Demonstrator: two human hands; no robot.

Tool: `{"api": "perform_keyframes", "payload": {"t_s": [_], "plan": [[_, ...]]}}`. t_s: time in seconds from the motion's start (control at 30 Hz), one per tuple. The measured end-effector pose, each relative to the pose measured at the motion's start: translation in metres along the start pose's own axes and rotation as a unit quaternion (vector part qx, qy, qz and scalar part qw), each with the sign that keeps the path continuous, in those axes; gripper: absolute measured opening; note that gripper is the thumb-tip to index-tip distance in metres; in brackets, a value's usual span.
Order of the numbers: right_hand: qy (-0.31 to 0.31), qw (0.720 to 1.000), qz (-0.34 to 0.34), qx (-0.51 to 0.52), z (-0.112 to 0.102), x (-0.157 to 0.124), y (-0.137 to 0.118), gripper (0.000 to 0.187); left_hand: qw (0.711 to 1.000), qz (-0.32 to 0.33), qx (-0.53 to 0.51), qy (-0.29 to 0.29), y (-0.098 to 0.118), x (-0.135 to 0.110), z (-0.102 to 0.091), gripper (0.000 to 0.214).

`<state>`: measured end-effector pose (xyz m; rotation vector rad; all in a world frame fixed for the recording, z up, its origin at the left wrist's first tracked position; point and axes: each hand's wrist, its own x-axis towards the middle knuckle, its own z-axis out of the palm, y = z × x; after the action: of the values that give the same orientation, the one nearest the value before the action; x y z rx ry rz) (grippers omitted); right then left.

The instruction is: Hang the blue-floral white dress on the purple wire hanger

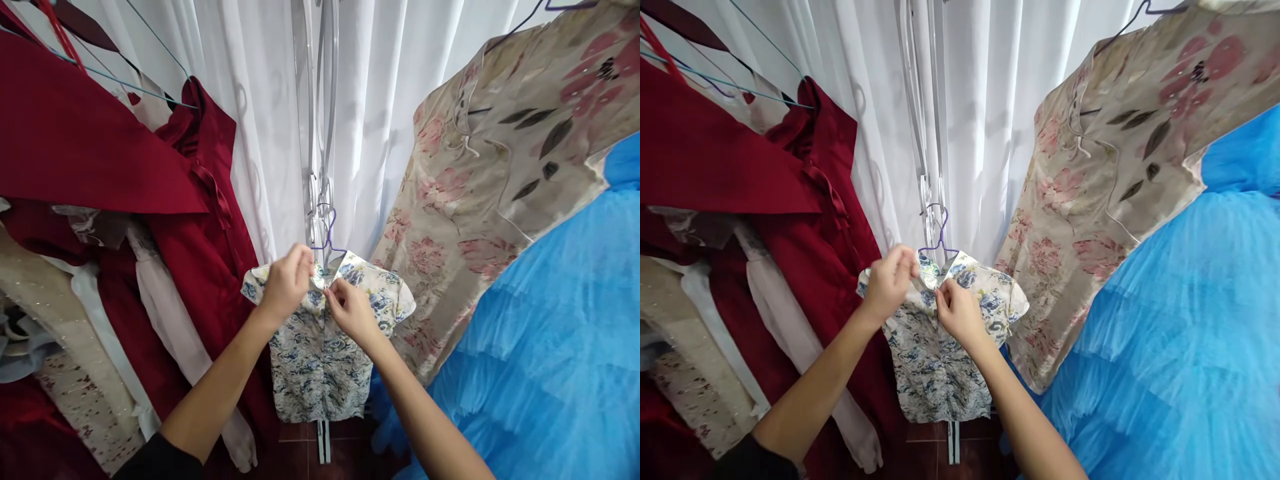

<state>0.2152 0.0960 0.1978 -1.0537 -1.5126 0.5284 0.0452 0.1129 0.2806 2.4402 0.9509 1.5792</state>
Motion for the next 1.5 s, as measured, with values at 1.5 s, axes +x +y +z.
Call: {"api": "perform_keyframes", "payload": {"t_s": [1.5], "plan": [[-0.163,0.936,0.236,0.207,-0.019,-0.144,0.05,0.03,0.896,-0.252,-0.308,-0.197,0.018,-0.161,0.104,0.03]]}}
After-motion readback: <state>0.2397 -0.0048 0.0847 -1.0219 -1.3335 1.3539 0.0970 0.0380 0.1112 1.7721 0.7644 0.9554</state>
